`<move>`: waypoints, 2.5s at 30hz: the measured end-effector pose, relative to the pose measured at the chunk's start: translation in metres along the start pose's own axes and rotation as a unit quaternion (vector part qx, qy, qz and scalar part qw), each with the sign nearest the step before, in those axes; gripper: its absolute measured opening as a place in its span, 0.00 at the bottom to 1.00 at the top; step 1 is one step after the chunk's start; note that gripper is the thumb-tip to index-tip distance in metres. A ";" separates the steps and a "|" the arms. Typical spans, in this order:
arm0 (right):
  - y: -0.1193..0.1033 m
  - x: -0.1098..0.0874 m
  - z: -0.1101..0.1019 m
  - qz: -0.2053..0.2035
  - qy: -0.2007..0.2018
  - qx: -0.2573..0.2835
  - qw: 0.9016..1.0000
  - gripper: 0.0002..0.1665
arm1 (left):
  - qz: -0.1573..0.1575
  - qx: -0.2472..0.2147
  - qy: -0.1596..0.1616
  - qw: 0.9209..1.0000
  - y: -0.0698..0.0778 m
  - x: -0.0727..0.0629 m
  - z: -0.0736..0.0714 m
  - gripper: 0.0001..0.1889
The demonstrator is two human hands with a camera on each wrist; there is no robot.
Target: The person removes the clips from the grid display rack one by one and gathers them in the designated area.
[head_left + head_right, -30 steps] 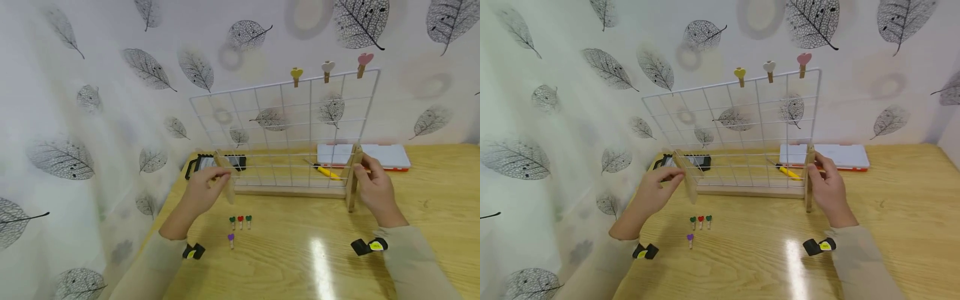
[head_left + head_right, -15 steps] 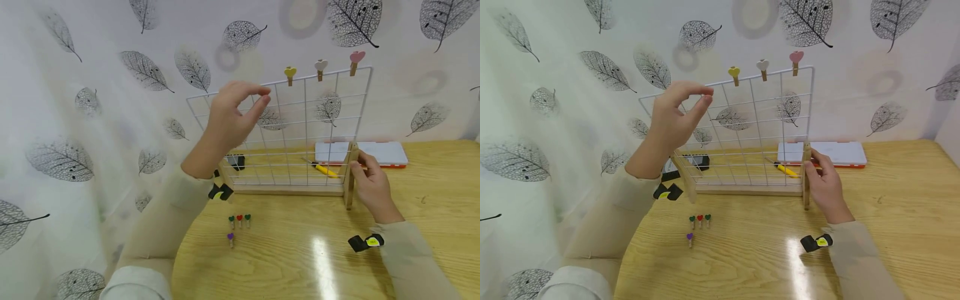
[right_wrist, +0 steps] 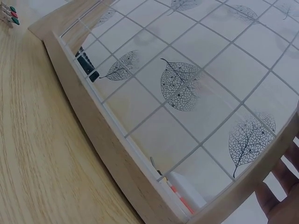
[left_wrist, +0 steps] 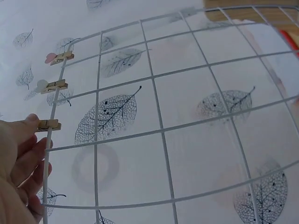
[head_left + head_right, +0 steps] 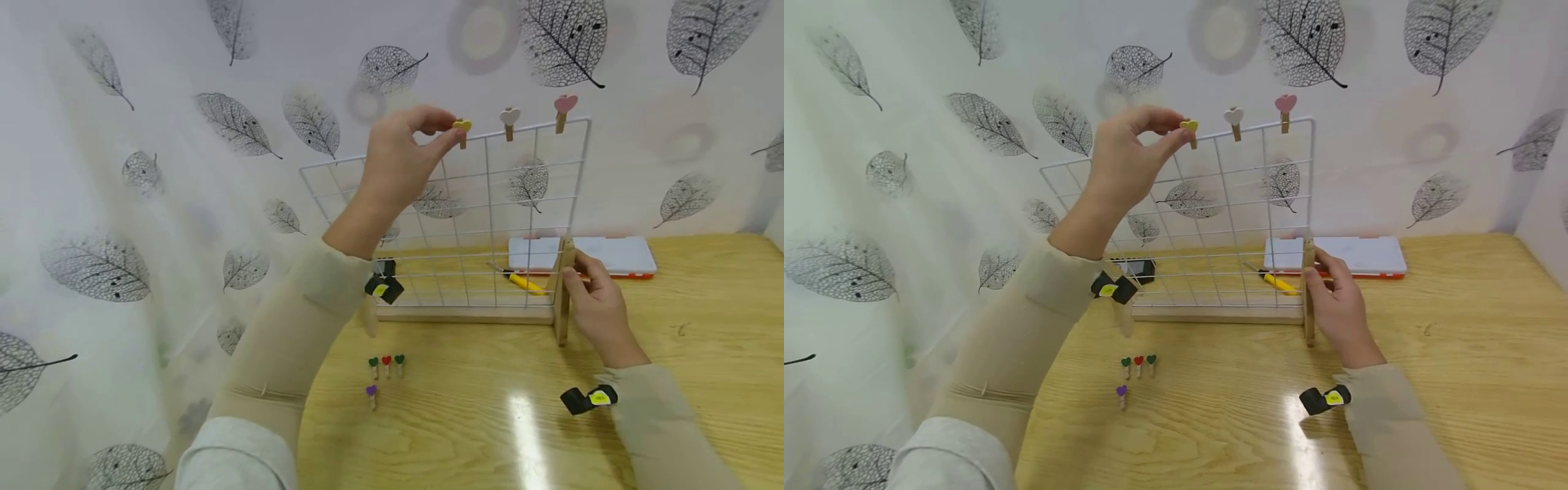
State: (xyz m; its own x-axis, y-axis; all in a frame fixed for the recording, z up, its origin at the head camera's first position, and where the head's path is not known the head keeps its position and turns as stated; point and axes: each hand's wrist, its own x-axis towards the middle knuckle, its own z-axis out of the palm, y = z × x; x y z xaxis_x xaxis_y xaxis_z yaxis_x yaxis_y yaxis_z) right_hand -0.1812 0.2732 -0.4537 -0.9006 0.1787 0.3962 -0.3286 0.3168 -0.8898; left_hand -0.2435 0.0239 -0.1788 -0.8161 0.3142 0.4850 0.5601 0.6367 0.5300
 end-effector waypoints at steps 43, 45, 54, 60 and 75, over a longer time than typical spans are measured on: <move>0.007 0.003 -0.005 0.030 -0.004 -0.038 0.999 0.30 | -0.004 -0.187 -0.059 0.981 -0.064 -0.098 -0.011 0.13; 0.008 0.004 -0.008 0.030 0.000 -0.037 0.999 0.30 | -0.033 -0.176 -0.093 0.979 -0.078 -0.116 -0.010 0.12; 0.012 0.004 -0.013 0.032 0.022 -0.020 0.999 0.29 | -0.192 -0.142 -0.201 0.950 -0.148 -0.205 0.010 0.13; 0.008 0.005 -0.017 0.012 0.037 -0.020 0.999 0.28 | -0.226 -0.067 -0.236 0.943 -0.174 -0.251 0.034 0.13; 0.011 0.008 0.000 0.007 0.028 0.004 1.000 0.27 | -0.175 0.005 -0.266 0.948 -0.199 -0.290 0.053 0.07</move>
State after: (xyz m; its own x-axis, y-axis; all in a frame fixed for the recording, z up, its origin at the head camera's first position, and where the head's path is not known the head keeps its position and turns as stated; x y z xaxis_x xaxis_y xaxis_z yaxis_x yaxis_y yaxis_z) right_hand -0.1917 0.2780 -0.4603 -0.8874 0.2358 0.3962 -0.3192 0.3058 -0.8970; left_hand -0.1257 -0.1565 -0.4622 -0.9095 0.3915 -0.1400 0.2429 0.7735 0.5853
